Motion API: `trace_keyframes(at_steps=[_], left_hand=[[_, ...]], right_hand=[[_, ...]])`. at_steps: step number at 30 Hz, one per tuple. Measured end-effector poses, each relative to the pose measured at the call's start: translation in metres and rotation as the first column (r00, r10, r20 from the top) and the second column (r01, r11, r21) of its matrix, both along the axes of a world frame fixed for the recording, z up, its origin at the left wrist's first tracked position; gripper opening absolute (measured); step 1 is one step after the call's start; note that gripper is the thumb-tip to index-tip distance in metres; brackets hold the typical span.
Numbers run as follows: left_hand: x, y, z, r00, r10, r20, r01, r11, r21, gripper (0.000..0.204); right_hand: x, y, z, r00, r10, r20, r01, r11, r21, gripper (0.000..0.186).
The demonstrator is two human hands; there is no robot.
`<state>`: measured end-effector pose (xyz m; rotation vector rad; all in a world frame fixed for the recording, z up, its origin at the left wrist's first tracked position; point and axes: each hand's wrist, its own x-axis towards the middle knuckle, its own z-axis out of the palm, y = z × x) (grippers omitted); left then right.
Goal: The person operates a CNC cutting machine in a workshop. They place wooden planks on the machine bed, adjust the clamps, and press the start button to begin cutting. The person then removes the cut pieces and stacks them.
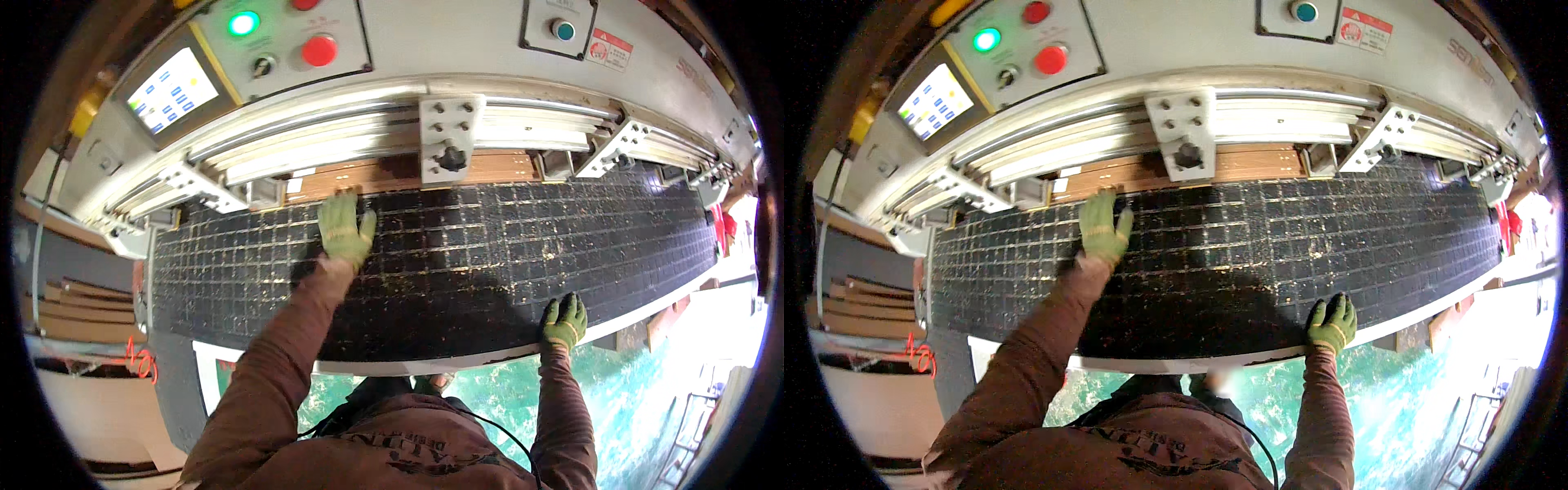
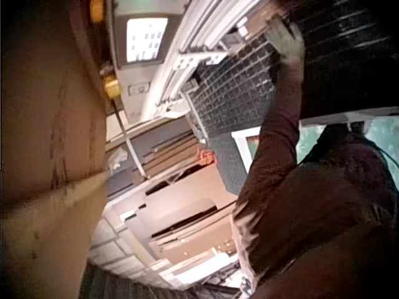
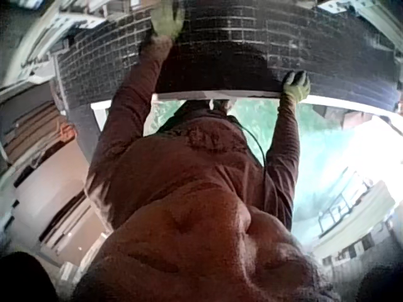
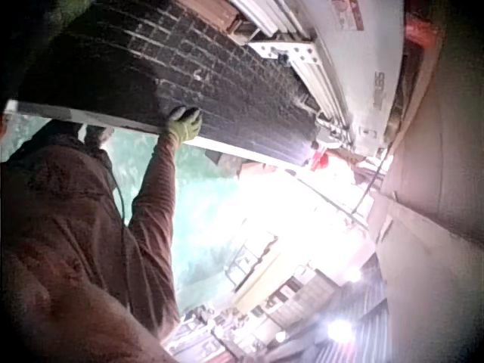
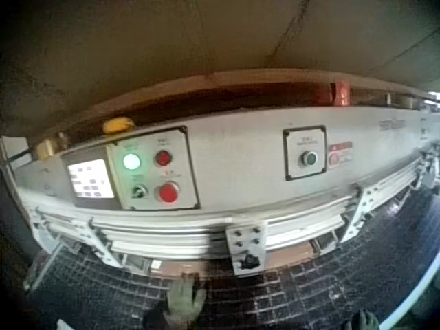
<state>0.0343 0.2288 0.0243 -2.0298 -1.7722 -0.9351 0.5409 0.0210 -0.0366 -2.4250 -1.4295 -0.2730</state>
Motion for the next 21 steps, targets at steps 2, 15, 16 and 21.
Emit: trace_keyframes(at_steps=[2, 15, 16, 21], left_hand=[[0.021, 0.065, 0.042, 1.000, -0.016, 0.011, 0.019, 0.918, -0.396, 0.052], [0.039, 0.141, -0.009, 0.907, -0.247, -0.341, -0.058, 0.729, -0.682, 0.099], [0.035, 0.126, -0.004, 0.913, -0.243, -0.327, -0.066, 0.703, -0.708, 0.101], [0.031, 0.039, -0.008, 0.925, -0.203, -0.321, -0.012, 0.829, -0.560, 0.098]], right_hand=[[-0.002, -0.003, 0.008, 0.999, -0.030, 0.022, 0.030, 1.000, -0.007, 0.056], [-0.006, -0.006, 0.014, 0.998, -0.060, -0.016, 0.060, 0.998, -0.014, 0.061], [-0.009, -0.003, 0.013, 0.998, -0.056, -0.027, 0.056, 0.998, -0.004, 0.061], [-0.010, 0.001, 0.015, 0.995, -0.075, -0.067, 0.072, 0.997, -0.040, 0.063]])
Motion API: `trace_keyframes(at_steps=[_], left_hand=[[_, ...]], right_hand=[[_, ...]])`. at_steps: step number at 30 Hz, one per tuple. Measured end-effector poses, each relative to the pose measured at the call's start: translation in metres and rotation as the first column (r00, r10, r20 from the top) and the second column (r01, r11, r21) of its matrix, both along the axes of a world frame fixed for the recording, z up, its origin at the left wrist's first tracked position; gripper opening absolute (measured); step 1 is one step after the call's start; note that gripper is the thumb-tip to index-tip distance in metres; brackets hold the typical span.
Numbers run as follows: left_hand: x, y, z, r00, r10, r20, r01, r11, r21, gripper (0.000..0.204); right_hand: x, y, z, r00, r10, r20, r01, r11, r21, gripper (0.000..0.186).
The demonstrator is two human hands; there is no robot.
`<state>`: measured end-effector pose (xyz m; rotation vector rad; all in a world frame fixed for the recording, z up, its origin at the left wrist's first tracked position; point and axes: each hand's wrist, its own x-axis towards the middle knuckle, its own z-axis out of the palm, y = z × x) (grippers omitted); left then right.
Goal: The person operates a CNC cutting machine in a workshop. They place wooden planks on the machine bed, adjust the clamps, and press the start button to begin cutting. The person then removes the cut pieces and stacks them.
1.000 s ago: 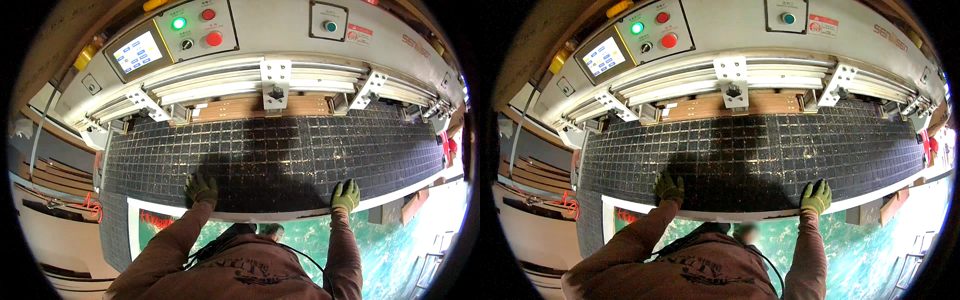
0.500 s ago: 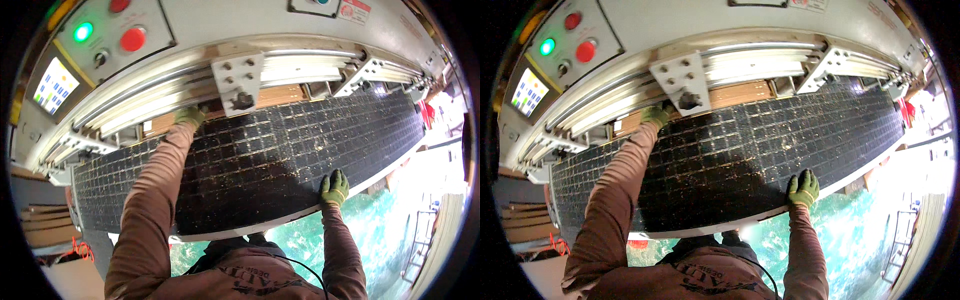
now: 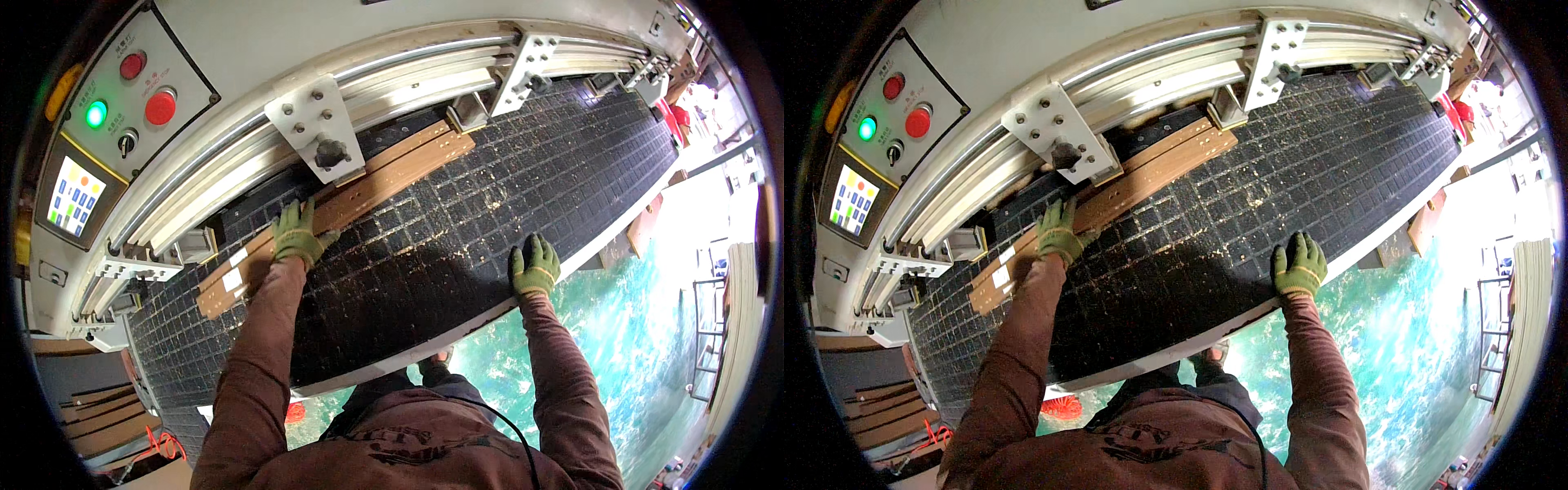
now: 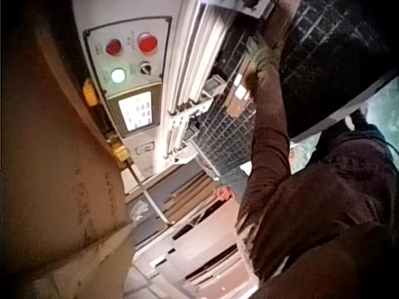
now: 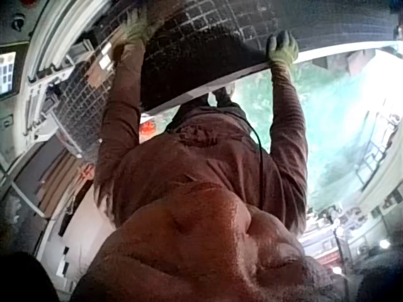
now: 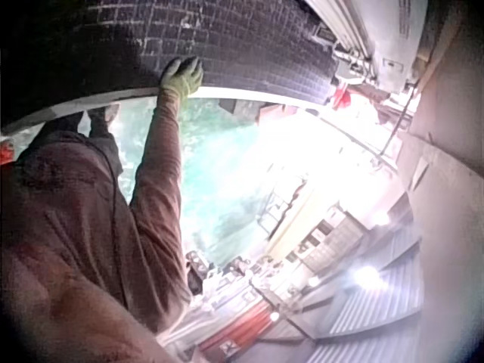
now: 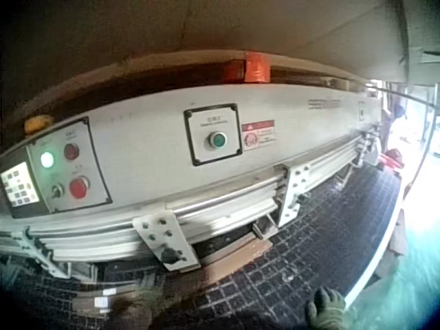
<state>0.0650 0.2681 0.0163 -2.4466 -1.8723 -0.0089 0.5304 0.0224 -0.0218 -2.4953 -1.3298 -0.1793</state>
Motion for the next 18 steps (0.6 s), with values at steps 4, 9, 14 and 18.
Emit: trace_keyframes(at_steps=[4, 9, 14, 18], left_hand=[[-0.009, -0.030, -0.013, 0.987, -0.045, 0.156, 0.051, 0.998, -0.039, 0.084], [-0.008, -0.108, -0.005, 0.973, -0.125, 0.195, 0.143, 0.987, -0.080, 0.086], [-0.010, -0.170, 0.003, 0.971, -0.002, 0.240, 0.062, 0.968, -0.241, 0.083], [-0.015, -0.151, 0.000, 0.928, -0.046, 0.369, 0.071, 0.996, -0.053, 0.084]], right_hand=[[-0.003, 0.003, 0.006, 1.000, -0.017, -0.022, 0.017, 1.000, -0.011, 0.063], [-0.004, 0.002, 0.009, 1.000, -0.010, -0.024, 0.010, 1.000, -0.006, 0.062], [0.000, 0.001, -0.004, 0.998, 0.055, 0.032, -0.058, 0.993, 0.099, 0.059], [0.005, -0.004, -0.008, 0.997, 0.054, 0.049, -0.056, 0.997, 0.046, 0.060]])
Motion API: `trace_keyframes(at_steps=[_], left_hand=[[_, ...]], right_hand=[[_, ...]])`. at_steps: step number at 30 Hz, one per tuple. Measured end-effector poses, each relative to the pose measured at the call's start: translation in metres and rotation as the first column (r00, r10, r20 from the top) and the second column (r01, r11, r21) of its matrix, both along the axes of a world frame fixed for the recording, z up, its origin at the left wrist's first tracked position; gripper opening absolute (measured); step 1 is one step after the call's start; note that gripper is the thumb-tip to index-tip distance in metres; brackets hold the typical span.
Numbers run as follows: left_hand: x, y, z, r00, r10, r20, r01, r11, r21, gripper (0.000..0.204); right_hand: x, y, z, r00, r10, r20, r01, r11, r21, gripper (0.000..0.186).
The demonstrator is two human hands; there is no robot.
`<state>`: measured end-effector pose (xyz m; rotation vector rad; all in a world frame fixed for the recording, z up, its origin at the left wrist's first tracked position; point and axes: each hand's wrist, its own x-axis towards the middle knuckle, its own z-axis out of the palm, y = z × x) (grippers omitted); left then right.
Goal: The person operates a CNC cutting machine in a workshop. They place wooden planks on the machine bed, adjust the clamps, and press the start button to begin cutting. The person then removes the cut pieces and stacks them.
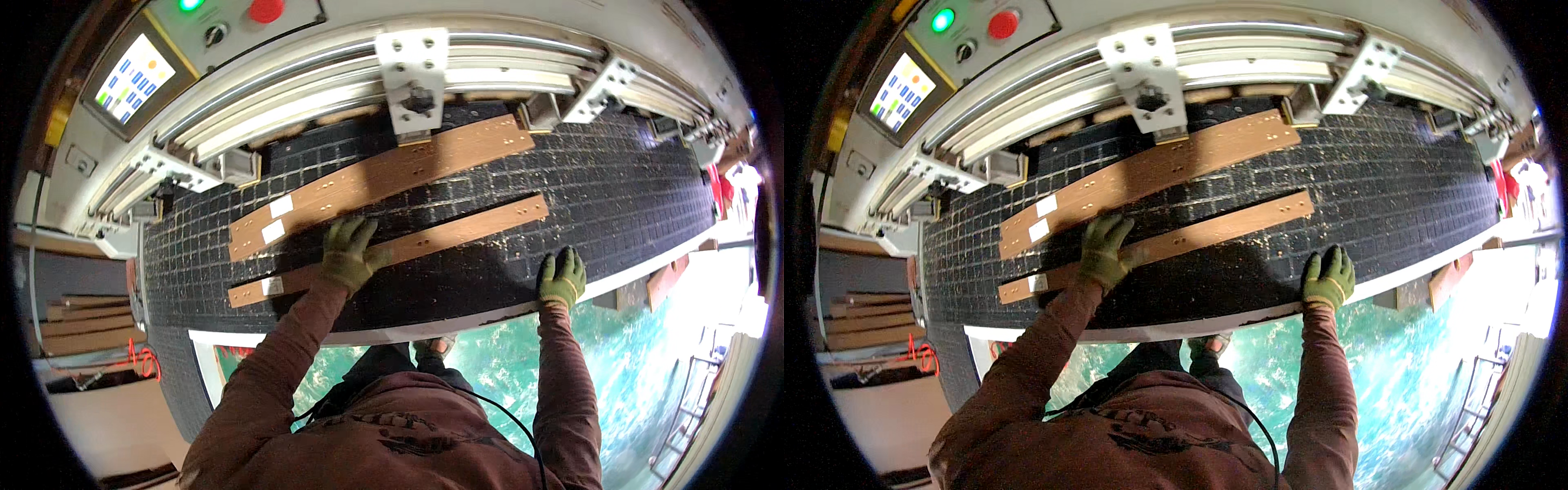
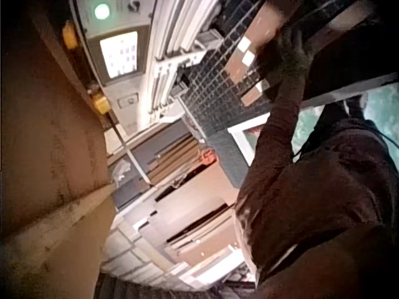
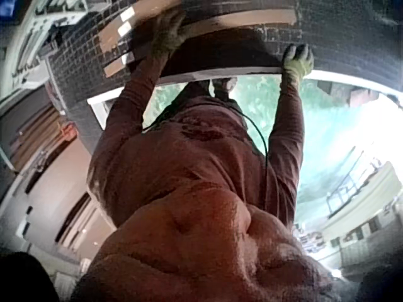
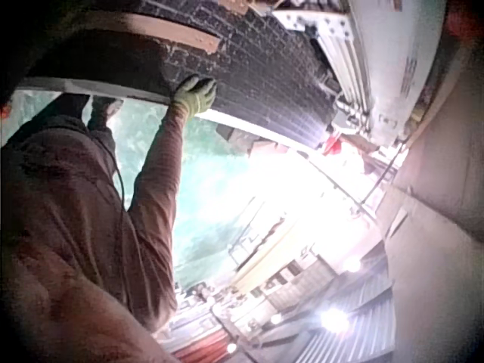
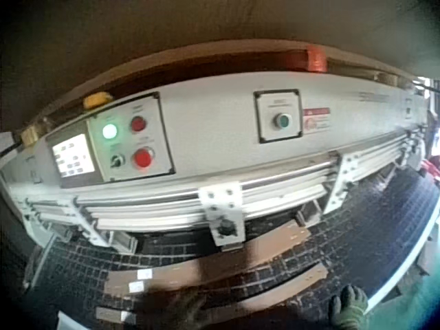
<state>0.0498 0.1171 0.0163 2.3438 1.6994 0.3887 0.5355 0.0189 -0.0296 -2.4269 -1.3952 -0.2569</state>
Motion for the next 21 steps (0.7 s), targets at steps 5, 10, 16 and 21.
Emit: trace_keyframes(at_steps=[5, 10, 16, 21], left_hand=[[-0.002, 0.097, 0.015, 0.973, 0.133, -0.191, -0.115, 0.988, 0.107, 0.103], [0.020, 0.120, 0.031, 0.907, -0.025, -0.420, -0.082, 0.969, -0.234, 0.108], [0.019, 0.060, -0.003, 0.937, -0.180, -0.298, 0.141, 0.979, -0.150, 0.083], [0.005, 0.055, -0.040, 0.925, -0.254, -0.283, 0.253, 0.967, -0.039, 0.080]], right_hand=[[-0.004, 0.005, 0.002, 0.998, -0.056, 0.001, 0.056, 0.994, -0.092, 0.059], [-0.002, 0.003, 0.002, 0.999, -0.038, -0.020, 0.036, 0.997, -0.067, 0.059], [0.005, 0.000, -0.003, 1.000, 0.003, 0.011, -0.003, 1.000, 0.015, 0.060], [-0.004, 0.008, 0.005, 1.000, -0.004, 0.003, 0.004, 1.000, -0.010, 0.061]])
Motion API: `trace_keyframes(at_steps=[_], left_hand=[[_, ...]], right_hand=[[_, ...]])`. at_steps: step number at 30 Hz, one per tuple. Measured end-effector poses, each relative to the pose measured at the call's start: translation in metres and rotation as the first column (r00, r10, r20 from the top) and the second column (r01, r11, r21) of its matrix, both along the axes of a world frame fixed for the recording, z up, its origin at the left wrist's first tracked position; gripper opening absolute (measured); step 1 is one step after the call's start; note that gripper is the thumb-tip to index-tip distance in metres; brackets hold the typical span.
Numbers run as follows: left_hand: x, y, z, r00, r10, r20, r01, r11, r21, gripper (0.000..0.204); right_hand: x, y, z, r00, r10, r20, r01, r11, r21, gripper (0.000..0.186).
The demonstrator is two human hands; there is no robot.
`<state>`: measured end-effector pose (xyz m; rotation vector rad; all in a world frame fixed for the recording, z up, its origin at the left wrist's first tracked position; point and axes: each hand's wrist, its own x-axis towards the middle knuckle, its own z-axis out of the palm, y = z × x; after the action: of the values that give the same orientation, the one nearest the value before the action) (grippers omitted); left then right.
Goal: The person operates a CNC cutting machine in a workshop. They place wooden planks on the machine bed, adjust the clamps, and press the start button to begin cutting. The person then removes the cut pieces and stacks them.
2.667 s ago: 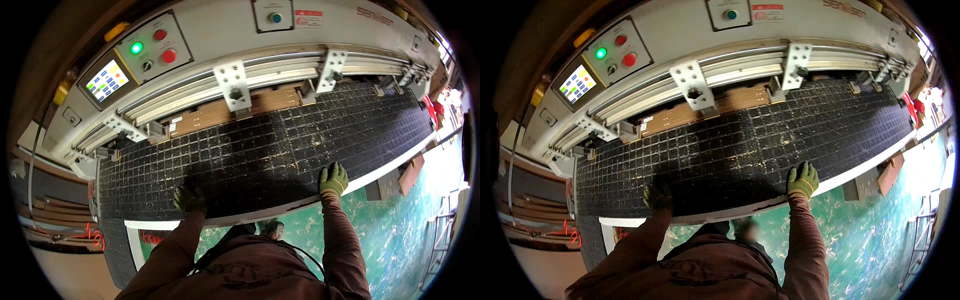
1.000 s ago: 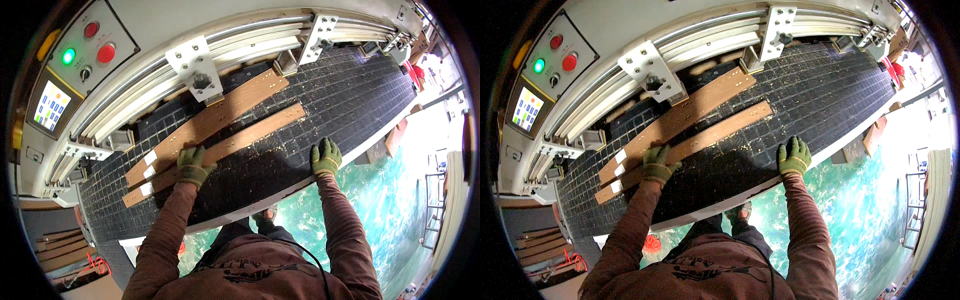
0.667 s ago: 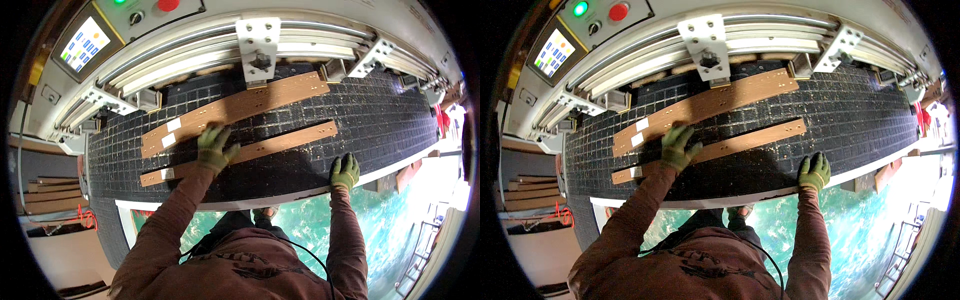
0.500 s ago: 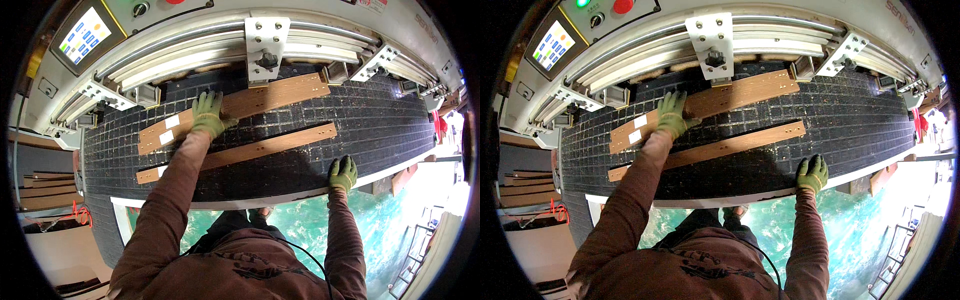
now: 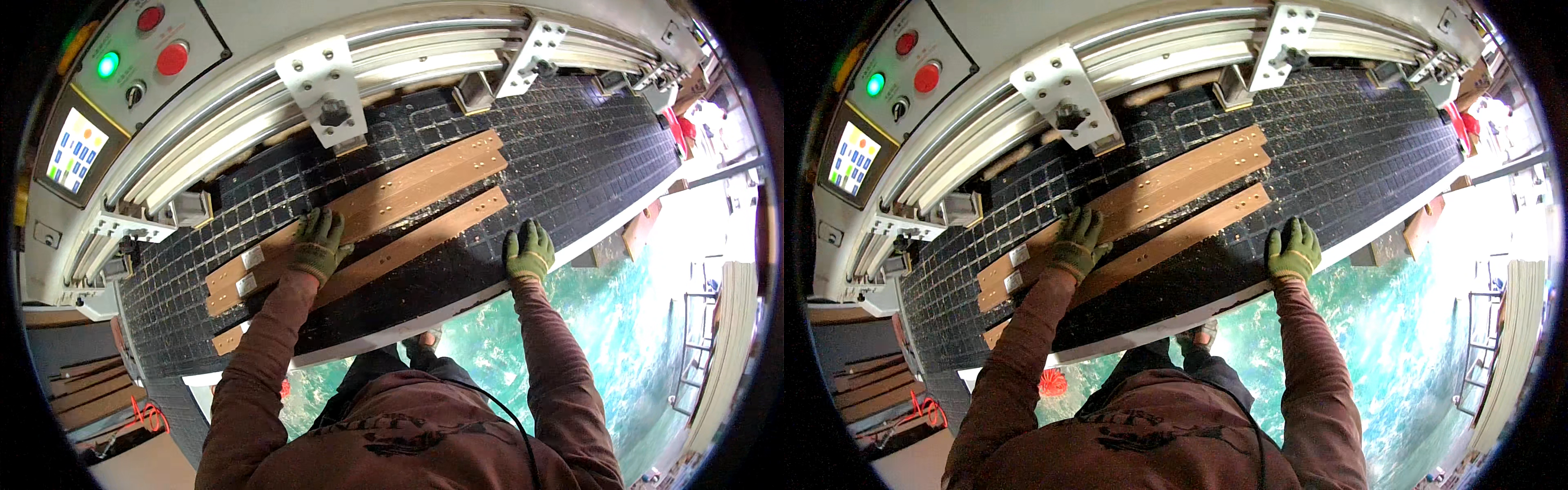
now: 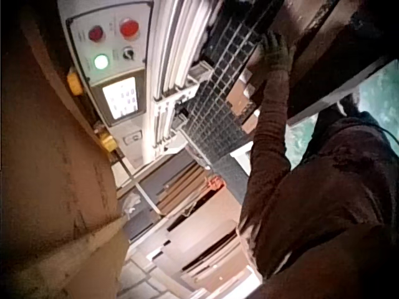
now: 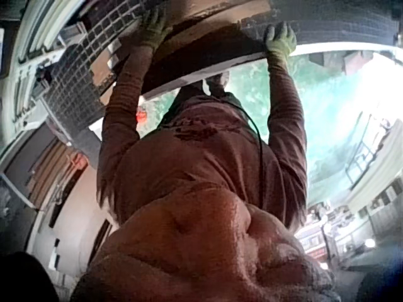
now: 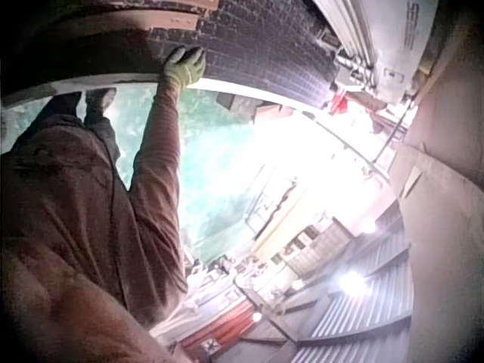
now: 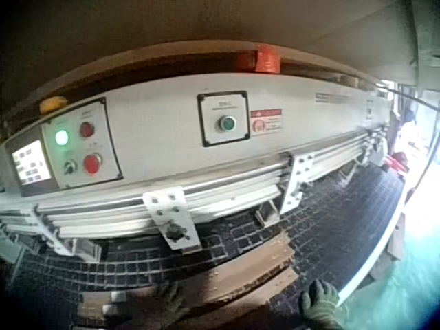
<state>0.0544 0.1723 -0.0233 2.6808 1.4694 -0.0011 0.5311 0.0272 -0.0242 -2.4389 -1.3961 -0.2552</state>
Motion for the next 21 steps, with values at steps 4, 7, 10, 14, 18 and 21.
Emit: trace_keyframes(at_steps=[4, 7, 10, 14, 18, 21], left_hand=[[0.013, 0.017, 0.042, 0.996, 0.055, -0.075, -0.076, 0.945, -0.318, 0.068], [0.005, 0.020, 0.064, 0.984, 0.052, -0.170, -0.105, 0.941, -0.323, 0.061], [0.003, 0.015, 0.083, 0.995, 0.013, -0.098, -0.031, 0.983, -0.181, 0.054], [-0.007, 0.009, 0.077, 1.000, -0.010, -0.022, 0.011, 1.000, 0.029, 0.052], [-0.016, 0.017, 0.053, 0.999, 0.029, 0.024, -0.031, 0.991, 0.127, 0.054], [-0.018, 0.021, 0.045, 0.965, 0.155, 0.214, -0.171, 0.984, 0.058, 0.072]], right_hand=[[-0.003, -0.003, 0.010, 0.994, -0.090, -0.063, 0.083, 0.991, -0.110, 0.064], [-0.004, -0.005, 0.009, 0.994, -0.084, -0.067, 0.078, 0.993, -0.089, 0.064], [-0.004, -0.006, 0.008, 0.995, -0.077, -0.059, 0.073, 0.996, -0.059, 0.063], [-0.003, -0.006, 0.008, 0.997, -0.059, -0.055, 0.058, 0.998, -0.015, 0.062], [-0.005, -0.003, 0.011, 0.998, -0.044, -0.053, 0.043, 0.999, -0.024, 0.061], [-0.005, -0.002, 0.009, 0.998, -0.033, -0.050, 0.033, 0.999, -0.009, 0.061]])
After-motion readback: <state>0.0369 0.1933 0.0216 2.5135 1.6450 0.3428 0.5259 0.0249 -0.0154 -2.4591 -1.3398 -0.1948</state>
